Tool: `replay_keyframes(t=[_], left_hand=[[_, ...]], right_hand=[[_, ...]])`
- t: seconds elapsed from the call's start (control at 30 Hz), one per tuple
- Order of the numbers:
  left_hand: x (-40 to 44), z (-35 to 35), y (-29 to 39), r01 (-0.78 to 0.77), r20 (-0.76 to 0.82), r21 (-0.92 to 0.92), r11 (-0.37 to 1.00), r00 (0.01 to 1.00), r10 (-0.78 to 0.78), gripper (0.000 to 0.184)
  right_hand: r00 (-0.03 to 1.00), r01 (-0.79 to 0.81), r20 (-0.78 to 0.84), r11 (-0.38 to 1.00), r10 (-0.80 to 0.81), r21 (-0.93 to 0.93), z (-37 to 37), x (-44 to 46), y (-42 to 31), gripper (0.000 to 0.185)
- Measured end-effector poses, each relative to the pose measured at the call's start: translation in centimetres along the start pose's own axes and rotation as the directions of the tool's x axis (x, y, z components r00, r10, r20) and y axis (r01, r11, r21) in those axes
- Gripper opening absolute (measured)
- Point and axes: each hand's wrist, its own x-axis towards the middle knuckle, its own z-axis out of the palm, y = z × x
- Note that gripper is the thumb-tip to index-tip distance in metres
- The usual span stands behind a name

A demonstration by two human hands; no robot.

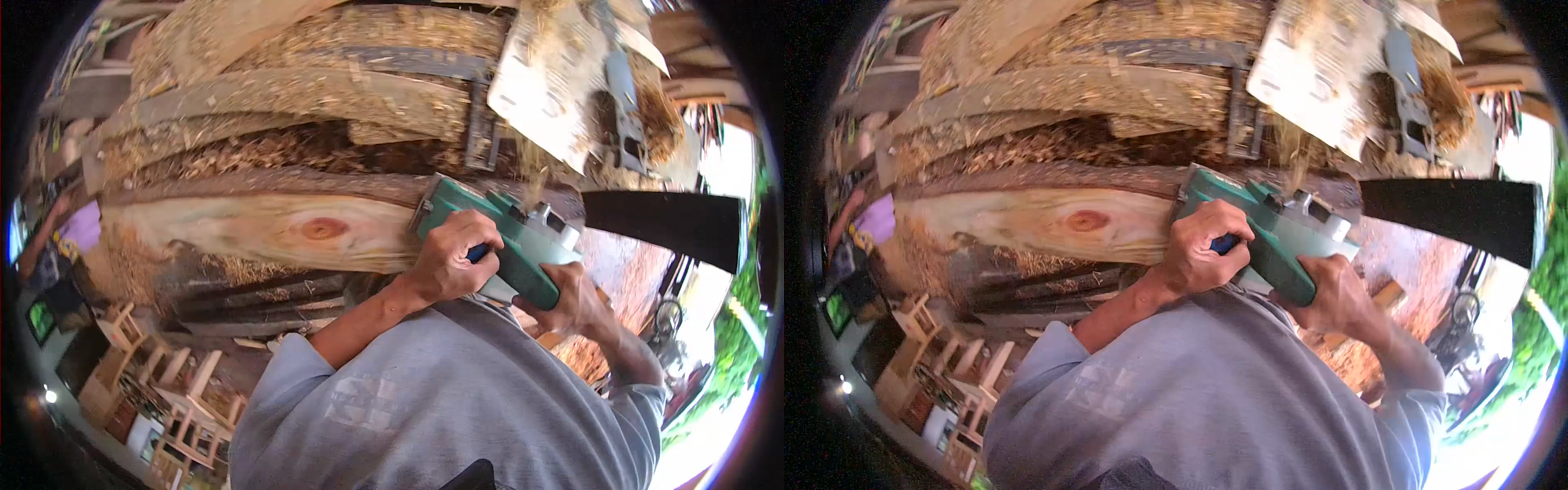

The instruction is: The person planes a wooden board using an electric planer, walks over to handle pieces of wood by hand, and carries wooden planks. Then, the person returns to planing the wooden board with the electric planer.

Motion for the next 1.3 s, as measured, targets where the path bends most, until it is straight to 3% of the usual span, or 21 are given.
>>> replay_keyframes(t=[0.37,0.43,0.5,0.57,0.7,0.73,0.77,0.8,0.87,0.9,0.97,1.03,1.1,1.17,1.2,1.27,1.3], left_hand=[[-3.8,-19.8,-0.9,0.01,-0.18,-0.045,0.999,0.983,-0.018,0.017],[-3.8,-23.7,-1.1,-0.016,-0.199,-0.03,0.999,0.98,0.01,0.015],[-4.2,-28.3,-1.1,0.025,-0.182,-0.04,0.999,0.983,-0.032,0.012],[-4.5,-31.6,-1.4,0.004,-0.176,-0.072,0.997,0.984,-0.017,0.01],[-5.2,-38.3,-2.2,-0.029,-0.248,0.049,0.998,0.968,0.04,0.013],[-5.6,-40.2,-2.3,-0.012,-0.26,0.077,0.997,0.965,0.031,0.014],[-6.0,-42.2,-2.4,0.007,-0.273,0.109,0.994,0.962,0.023,0.015],[-6.4,-44.1,-2.1,0.048,-0.32,0.125,0.991,0.948,-0.006,0.015],[-7.5,-47.9,-1.8,0.148,-0.414,0.156,0.977,0.908,-0.071,0.016],[-7.9,-49.8,-1.9,0.203,-0.46,0.169,0.964,0.882,-0.105,0.018],[-8.5,-52.6,-2.2,0.282,-0.554,0.11,0.953,0.813,-0.177,0.02],[-9.4,-55.0,-2.9,0.295,-0.553,0.107,0.949,0.811,-0.19,0.021],[-9.4,-53.3,-2.3,0.311,-0.555,0.106,0.944,0.806,-0.203,0.022],[-9.3,-49.4,-0.5,0.408,-0.626,0.242,0.88,0.759,-0.179,0.024],[-9.8,-48.2,-1.7,0.391,-0.596,0.155,0.907,0.769,-0.23,0.024],[-9.1,-40.6,-0.9,0.323,-0.636,0.085,0.942,0.745,-0.199,0.024],[-8.9,-37.6,-1.6,0.272,-0.598,0.098,0.957,0.785,-0.162,0.022]], right_hand=[[0.994,0.076,0.091,0.986,-0.063,-0.149,8.6,8.5,-17.7,0.033],[0.989,0.148,0.022,0.985,-0.147,-0.091,10.4,9.8,-20.4,0.032],[0.998,0.056,0.043,0.987,-0.05,-0.154,12.3,11.8,-24.8,0.038],[0.995,0.088,0.058,0.978,-0.079,-0.187,13.3,13.2,-27.4,0.04],[0.967,0.255,0.009,0.963,-0.255,-0.085,16.7,16.5,-31.8,0.041],[0.979,0.205,0.048,0.967,-0.2,-0.149,17.5,17.4,-33.5,0.044],[0.945,0.326,0.037,0.942,-0.324,-0.08,18.7,18.8,-34.3,0.047],[0.968,0.242,0.108,0.958,-0.227,-0.154,19.0,19.1,-37.1,0.05],[0.829,0.559,-0.07,0.822,-0.555,0.107,23.0,21.6,-38.2,0.055],[0.801,0.598,-0.045,0.795,-0.597,0.103,25.5,23.7,-39.0,0.049],[0.856,0.504,0.026,0.845,-0.516,0.178,27.4,23.4,-41.8,0.04],[0.828,0.545,-0.012,0.801,-0.56,0.246,29.4,23.5,-42.3,0.032],[0.816,0.565,-0.013,0.792,-0.578,0.23,28.9,22.6,-40.5,0.032],[0.809,0.578,-0.005,0.794,-0.588,0.189,28.2,21.2,-38.4,0.032],[0.813,0.573,0.005,0.803,-0.582,0.161,27.0,20.0,-36.3,0.032],[0.824,0.552,0.065,0.824,-0.563,0.129,23.8,17.4,-31.7,0.03],[0.819,0.562,0.034,0.812,-0.573,0.157,22.2,16.0,-28.9,0.036]])
